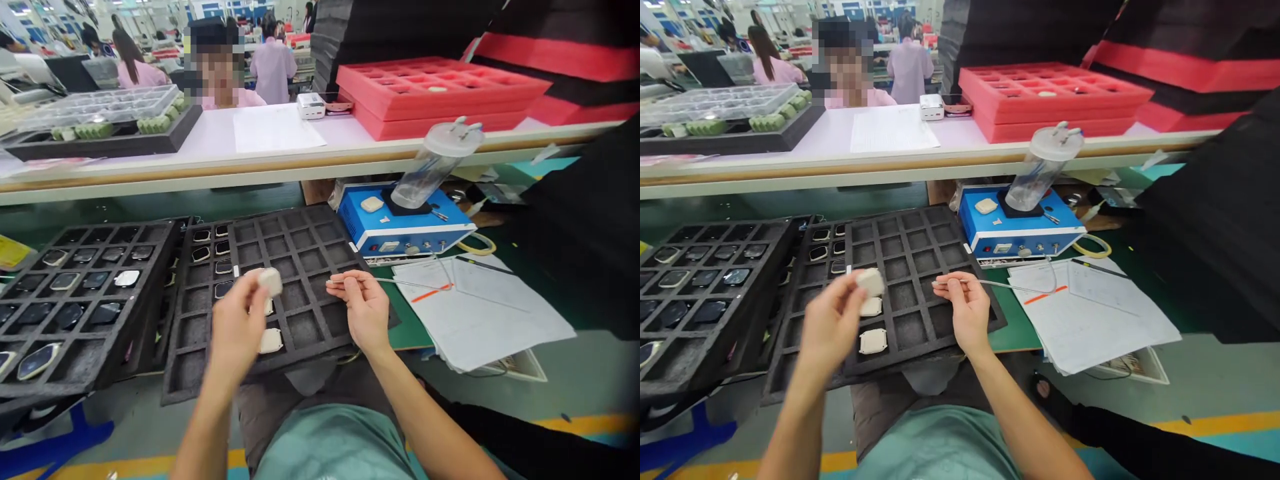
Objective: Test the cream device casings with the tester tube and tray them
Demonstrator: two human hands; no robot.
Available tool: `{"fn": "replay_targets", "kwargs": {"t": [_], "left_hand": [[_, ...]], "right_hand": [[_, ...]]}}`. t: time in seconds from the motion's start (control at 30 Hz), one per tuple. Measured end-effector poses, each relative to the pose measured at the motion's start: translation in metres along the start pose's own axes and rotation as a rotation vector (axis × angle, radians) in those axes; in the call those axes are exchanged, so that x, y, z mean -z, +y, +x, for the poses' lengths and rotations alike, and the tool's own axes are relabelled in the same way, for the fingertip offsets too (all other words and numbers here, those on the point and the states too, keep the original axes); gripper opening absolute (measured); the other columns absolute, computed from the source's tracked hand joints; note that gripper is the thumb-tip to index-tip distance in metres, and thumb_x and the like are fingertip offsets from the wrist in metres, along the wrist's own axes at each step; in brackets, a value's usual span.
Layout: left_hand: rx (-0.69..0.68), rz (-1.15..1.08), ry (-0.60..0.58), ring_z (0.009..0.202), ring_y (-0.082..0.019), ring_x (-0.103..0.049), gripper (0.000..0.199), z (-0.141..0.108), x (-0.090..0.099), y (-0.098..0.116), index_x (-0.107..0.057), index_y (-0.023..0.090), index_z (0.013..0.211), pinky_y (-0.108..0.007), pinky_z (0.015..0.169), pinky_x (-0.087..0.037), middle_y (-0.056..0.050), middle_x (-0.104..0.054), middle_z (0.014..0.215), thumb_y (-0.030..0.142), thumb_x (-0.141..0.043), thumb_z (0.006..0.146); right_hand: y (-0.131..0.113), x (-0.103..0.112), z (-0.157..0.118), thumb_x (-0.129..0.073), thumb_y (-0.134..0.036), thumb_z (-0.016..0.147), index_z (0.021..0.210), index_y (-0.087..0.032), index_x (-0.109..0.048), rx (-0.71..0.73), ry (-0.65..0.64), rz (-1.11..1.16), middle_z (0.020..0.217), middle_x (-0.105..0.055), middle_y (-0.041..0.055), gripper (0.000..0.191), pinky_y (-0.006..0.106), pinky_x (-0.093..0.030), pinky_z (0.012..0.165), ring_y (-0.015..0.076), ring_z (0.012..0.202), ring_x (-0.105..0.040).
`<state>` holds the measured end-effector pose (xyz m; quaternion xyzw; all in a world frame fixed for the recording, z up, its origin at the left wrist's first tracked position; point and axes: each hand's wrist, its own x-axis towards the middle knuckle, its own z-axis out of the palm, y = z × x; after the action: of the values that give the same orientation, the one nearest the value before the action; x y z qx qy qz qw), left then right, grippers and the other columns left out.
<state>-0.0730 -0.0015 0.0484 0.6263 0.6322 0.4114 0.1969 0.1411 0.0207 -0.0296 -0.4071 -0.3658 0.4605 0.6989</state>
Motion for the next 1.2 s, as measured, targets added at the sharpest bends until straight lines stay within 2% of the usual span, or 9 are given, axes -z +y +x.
{"fn": "replay_targets", "kwargs": {"t": [0.13, 0.23, 0.43, 0.63, 0.77, 0.83, 1.0, 1.13, 1.2], "left_hand": [[0.149, -0.36, -0.081, 0.097, -0.023, -0.076, 0.033, -0.026, -0.076, 0.02, -0.073, 0.017, 0.122, -0.034, 0.086, -0.059, -0.011, -0.08, 0.111, 0.032, -0.061, 0.094], [0.214, -0.434, -0.042, 0.097, -0.025, -0.077, 0.034, -0.025, -0.096, 0.021, -0.075, 0.016, 0.118, -0.036, 0.086, -0.06, -0.012, -0.081, 0.111, 0.035, -0.069, 0.09], [0.275, -0.507, -0.001, 0.091, -0.023, -0.079, 0.033, -0.023, -0.093, 0.027, -0.077, 0.016, 0.11, -0.032, 0.082, -0.063, -0.011, -0.082, 0.105, 0.035, -0.078, 0.084], [0.296, -0.62, 0.035, 0.09, -0.018, -0.078, 0.028, -0.023, -0.092, 0.028, -0.07, 0.018, 0.107, -0.025, 0.078, -0.063, -0.008, -0.081, 0.1, 0.03, -0.082, 0.084], [0.341, -0.759, 0.062, 0.089, -0.019, -0.079, 0.049, -0.023, -0.088, 0.027, -0.061, 0.021, 0.123, -0.028, 0.079, -0.065, -0.005, -0.079, 0.104, 0.028, -0.086, 0.082], [0.353, -0.739, 0.059, 0.092, -0.019, -0.079, 0.05, -0.023, -0.087, 0.027, -0.064, 0.019, 0.125, -0.026, 0.082, -0.064, -0.007, -0.079, 0.107, 0.028, -0.086, 0.081], [0.353, -0.708, 0.094, 0.091, -0.018, -0.079, 0.029, -0.025, -0.089, 0.029, -0.07, 0.018, 0.103, -0.024, 0.083, -0.063, -0.007, -0.082, 0.099, 0.03, -0.086, 0.082], [0.347, -0.627, 0.07, 0.096, -0.02, -0.079, 0.038, -0.026, -0.09, 0.029, -0.072, 0.019, 0.119, -0.025, 0.084, -0.063, -0.008, -0.082, 0.106, 0.032, -0.083, 0.085], [0.326, -0.551, 0.058, 0.099, -0.021, -0.079, 0.037, -0.027, -0.091, 0.029, -0.075, 0.019, 0.118, -0.025, 0.084, -0.063, -0.009, -0.082, 0.11, 0.031, -0.083, 0.084]], "right_hand": [[-0.005, 0.001, -0.003, -0.068, -0.04, 0.099, 0.1, -0.021, -0.07, 0.074, 0.024, -0.02, 0.095, -0.078, 0.0045, 0.019, 0.034, -0.066, 0.081, 0.017, 0.083, -0.077], [-0.009, 0.003, -0.004, -0.067, -0.037, 0.1, 0.098, -0.022, -0.073, 0.124, -0.036, -0.062, 0.096, -0.08, 0.0051, 0.016, 0.034, -0.066, 0.084, 0.0181, 0.089, -0.077], [-0.015, 0.007, -0.003, -0.067, -0.023, 0.099, 0.101, -0.025, -0.078, 0.17, -0.175, -0.068, 0.104, -0.081, 0.0042, 0.011, 0.03, -0.065, 0.091, 0.0175, 0.1, -0.078], [-0.013, 0.011, -0.005, -0.065, -0.021, 0.101, 0.103, -0.025, -0.077, 0.123, -0.155, -0.034, 0.106, -0.08, 0.004, 0.013, 0.03, -0.064, 0.093, 0.0172, 0.102, -0.077], [-0.013, 0.011, -0.007, -0.063, -0.024, 0.102, 0.102, -0.024, -0.075, 0.101, -0.145, -0.022, 0.104, -0.079, 0.0048, 0.012, 0.035, -0.065, 0.091, 0.0197, 0.1, -0.077], [-0.014, 0.011, -0.007, -0.064, -0.024, 0.102, 0.102, -0.024, -0.075, 0.099, -0.164, -0.007, 0.104, -0.078, 0.005, 0.011, 0.037, -0.065, 0.091, 0.0208, 0.101, -0.077], [-0.015, 0.009, -0.006, -0.064, -0.023, 0.102, 0.102, -0.025, -0.075, 0.109, -0.156, -0.008, 0.104, -0.078, 0.0042, 0.011, 0.035, -0.066, 0.091, 0.02, 0.102, -0.077], [-0.016, 0.007, -0.005, -0.065, -0.024, 0.101, 0.103, -0.024, -0.076, 0.07, -0.151, 0.027, 0.104, -0.079, 0.0037, 0.01, 0.033, -0.067, 0.089, 0.0191, 0.1, -0.079], [-0.016, 0.006, -0.005, -0.066, -0.023, 0.101, 0.104, -0.024, -0.076, 0.05, -0.146, 0.042, 0.106, -0.08, 0.0039, 0.011, 0.031, -0.068, 0.089, 0.0195, 0.103, -0.079]]}}
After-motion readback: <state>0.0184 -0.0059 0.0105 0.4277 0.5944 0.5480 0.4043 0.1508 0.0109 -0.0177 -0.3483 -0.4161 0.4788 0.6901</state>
